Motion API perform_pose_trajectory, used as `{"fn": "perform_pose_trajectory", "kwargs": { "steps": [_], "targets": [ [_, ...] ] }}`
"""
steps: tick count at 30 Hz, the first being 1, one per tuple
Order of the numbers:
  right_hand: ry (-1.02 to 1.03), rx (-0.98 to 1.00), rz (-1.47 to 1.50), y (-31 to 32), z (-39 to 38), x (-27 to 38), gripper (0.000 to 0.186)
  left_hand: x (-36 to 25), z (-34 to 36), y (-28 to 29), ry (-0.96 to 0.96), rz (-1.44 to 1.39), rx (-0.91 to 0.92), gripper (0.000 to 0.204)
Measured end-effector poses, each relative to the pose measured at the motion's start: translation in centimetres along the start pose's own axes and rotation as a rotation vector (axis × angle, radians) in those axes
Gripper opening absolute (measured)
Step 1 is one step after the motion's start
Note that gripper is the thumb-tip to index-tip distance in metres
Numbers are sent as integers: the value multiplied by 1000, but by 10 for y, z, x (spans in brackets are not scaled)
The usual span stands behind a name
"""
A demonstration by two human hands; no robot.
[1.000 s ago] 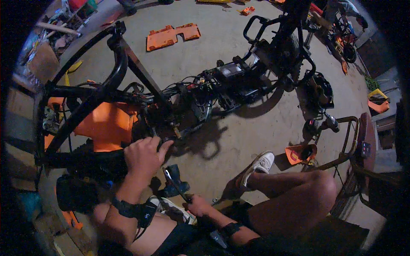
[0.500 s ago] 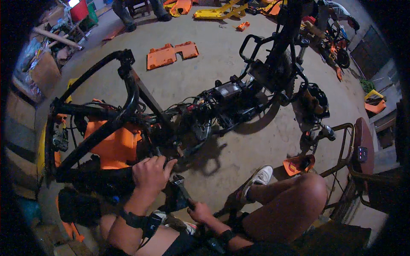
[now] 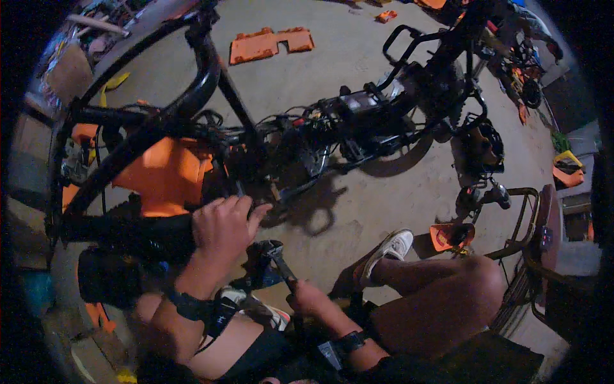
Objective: Tightening bolts and adjusting components on a motorcycle frame using a wrench and drill.
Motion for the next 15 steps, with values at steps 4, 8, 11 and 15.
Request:
{"fn": "perform_pose_trajectory", "kwargs": {
  "steps": [4, 8, 11, 15],
  "targets": [
    [-1, 13, -27, -12, -3, -5, 34, 8, -5, 7, 26, 3, 14, 34],
    [26, 6, -52, -17, -5, -4, 35, 15, -13, 5, 89, 24, 57, 33],
    [-22, -144, -101, -27, 9, -60, 37, -8, 7, -9, 106, -69, 109, 34],
    [80, -49, -23, -25, -2, -9, 35, 13, -8, 10, 114, 23, 93, 35]
  ]
}}
Point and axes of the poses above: each hand's wrist, its own z-axis towards the middle knuckle, its own y-axis out of the back of the hand, x = y × z, the point moved 2 cm from there along z, towards the middle knuckle, and after that the axes turned 3 degrees about -y, right-handed, at the moved point
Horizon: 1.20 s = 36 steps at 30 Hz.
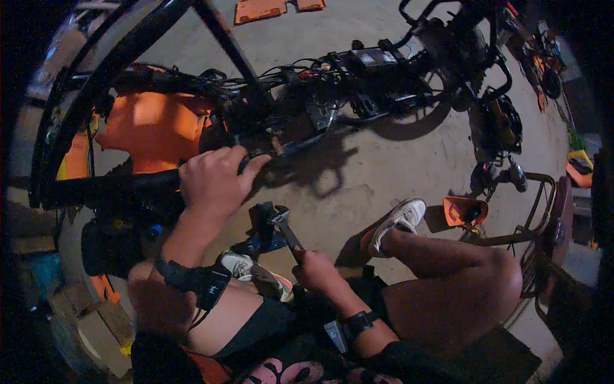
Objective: Tightening bolts and adjusting components on a motorcycle frame using a wrench and drill.
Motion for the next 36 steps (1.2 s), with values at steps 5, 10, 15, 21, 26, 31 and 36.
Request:
{"fn": "perform_pose_trajectory", "kwargs": {
  "steps": [5, 10, 15, 21, 26, 31, 36],
  "targets": [
    [18, -123, 2, 15, -5, -12, 31, -13, 9, -15, -92, -36, -150, 39],
    [-69, 14, 0, 25, -10, 4, 30, -13, 9, -7, -80, -17, -108, 36],
    [-61, -21, 19, 11, -4, -1, 31, -13, 6, -7, -62, -18, -68, 35],
    [-72, -15, 5, 19, -5, -5, 36, -17, 9, -11, -37, -68, -18, 34],
    [-3, 24, 28, 13, -8, 22, 35, -2, 3, 16, -67, 29, -89, 35],
    [-71, -36, 13, 16, -3, -7, 37, -18, 9, -11, -99, -25, -121, 36],
    [-83, -40, 4, 12, -3, -4, 37, -17, 10, -6, -93, -9, -99, 36]
  ]
}}
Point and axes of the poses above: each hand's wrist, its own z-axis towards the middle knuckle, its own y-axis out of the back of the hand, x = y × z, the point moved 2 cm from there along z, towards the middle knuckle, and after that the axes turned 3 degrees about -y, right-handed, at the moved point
